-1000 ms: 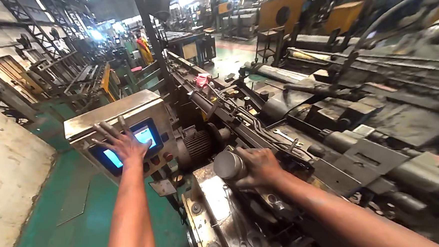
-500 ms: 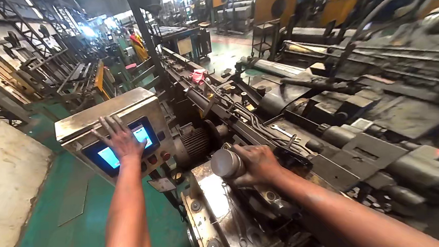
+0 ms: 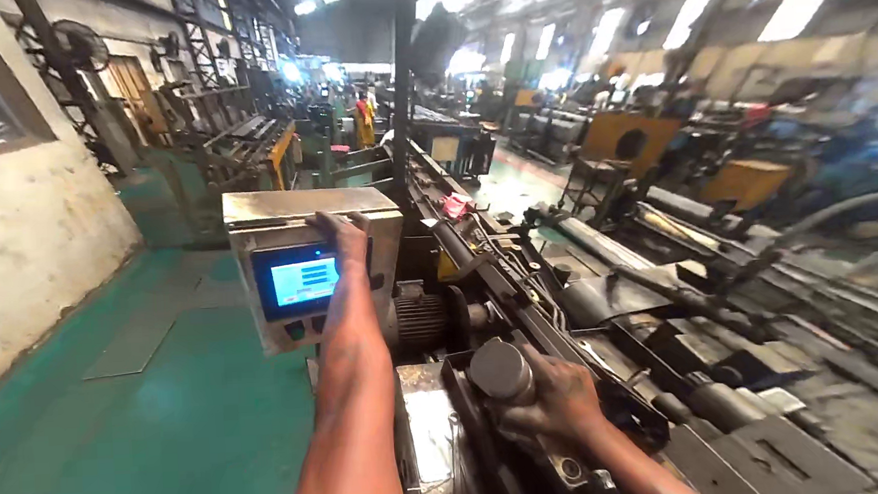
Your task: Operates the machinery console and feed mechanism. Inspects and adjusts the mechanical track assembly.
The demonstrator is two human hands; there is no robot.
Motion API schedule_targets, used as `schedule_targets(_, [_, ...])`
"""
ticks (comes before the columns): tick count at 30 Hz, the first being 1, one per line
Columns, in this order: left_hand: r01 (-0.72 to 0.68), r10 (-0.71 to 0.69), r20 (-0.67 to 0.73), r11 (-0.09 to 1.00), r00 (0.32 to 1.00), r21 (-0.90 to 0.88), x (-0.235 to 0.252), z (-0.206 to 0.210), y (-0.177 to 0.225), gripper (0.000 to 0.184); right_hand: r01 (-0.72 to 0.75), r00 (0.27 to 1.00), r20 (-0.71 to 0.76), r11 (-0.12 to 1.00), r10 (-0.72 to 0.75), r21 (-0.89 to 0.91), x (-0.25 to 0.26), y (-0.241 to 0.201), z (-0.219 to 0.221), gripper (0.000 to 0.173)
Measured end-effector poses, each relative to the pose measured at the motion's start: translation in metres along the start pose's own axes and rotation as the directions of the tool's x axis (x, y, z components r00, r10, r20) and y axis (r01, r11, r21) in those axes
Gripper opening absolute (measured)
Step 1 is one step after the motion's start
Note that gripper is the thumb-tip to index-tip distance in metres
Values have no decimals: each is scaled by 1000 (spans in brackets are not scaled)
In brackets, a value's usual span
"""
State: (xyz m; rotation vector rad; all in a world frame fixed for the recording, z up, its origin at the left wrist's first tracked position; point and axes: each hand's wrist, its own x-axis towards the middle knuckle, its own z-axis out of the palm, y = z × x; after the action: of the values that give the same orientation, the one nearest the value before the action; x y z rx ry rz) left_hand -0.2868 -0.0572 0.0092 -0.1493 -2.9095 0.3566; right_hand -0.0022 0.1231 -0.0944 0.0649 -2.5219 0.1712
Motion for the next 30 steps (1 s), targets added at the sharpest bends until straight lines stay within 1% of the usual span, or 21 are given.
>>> schedule_targets(1, [34,-42,-156,998,987,-53,10,20,3,42,-3,1000,1,1000,3,-7,0,0,0,74])
schedule_targets(2, [41,-48,-230,999,972,-35,14,29,6,39,-1,1000,-3,1000,1,-15,-1,1,1,74])
schedule_targets(3, [42,-45,-258,999,965,-15,15,33,7,39,4,1000,-11,1000,-4,-21,-2,1,1,73])
schedule_targets(6, [32,-15,-216,997,976,76,13,29,7,40,18,999,-37,999,-19,-32,-3,2,3,73])
schedule_targets(8, [28,-6,-204,994,979,103,11,29,7,40,16,999,-32,1000,-17,-25,-4,2,3,73])
schedule_targets(11, [29,-12,-221,997,975,74,15,34,8,40,18,999,-33,1000,-18,-26,-4,2,3,73])
schedule_targets(15, [-5,11,-179,999,984,35,10,28,5,41,17,999,-39,1000,-17,-15,-5,2,4,71])
schedule_targets(16, [-6,14,-165,999,986,50,10,27,5,41,20,999,-48,1000,-20,-18,-5,3,4,71])
schedule_targets(18, [0,10,-178,999,984,54,11,28,6,41,17,999,-48,1000,-18,-20,-5,2,4,70])
schedule_targets(20, [-4,8,-200,1000,980,19,10,29,6,41,19,998,-52,1000,-20,-23,-5,2,4,70])
schedule_targets(21, [-11,15,-187,1000,982,23,7,25,5,41,22,998,-56,999,-23,-24,-5,2,4,71])
schedule_targets(22, [-19,30,-135,996,990,84,-1,14,3,43,22,998,-53,1000,-24,-21,-4,1,4,71])
schedule_targets(23, [-35,44,-44,978,998,204,-14,-4,0,45,22,998,-52,1000,-23,-21,-4,1,3,70])
schedule_targets(24, [-54,52,11,962,999,266,-23,-16,-1,46,22,998,-52,1000,-23,-20,-4,1,3,69])
schedule_targets(25, [-65,56,40,958,998,280,-27,-22,-2,47,22,998,-53,1000,-23,-18,-4,0,3,69])
schedule_targets(26, [-63,55,37,956,998,285,-27,-21,-2,47,24,998,-58,999,-25,-23,-4,1,3,68])
schedule_targets(27, [-47,48,3,962,999,270,-22,-14,-2,46,24,998,-62,999,-26,-27,-4,1,4,69])
schedule_targets(28, [-20,35,-69,976,997,215,-13,-1,1,44,21,998,-57,999,-23,-30,-4,1,3,69])
schedule_targets(29, [0,21,-171,993,985,118,1,17,3,40,18,998,-53,999,-20,-30,-4,1,3,69])
schedule_targets(30, [11,7,-218,997,976,82,9,27,5,39,18,998,-52,999,-19,-32,-4,2,4,69])
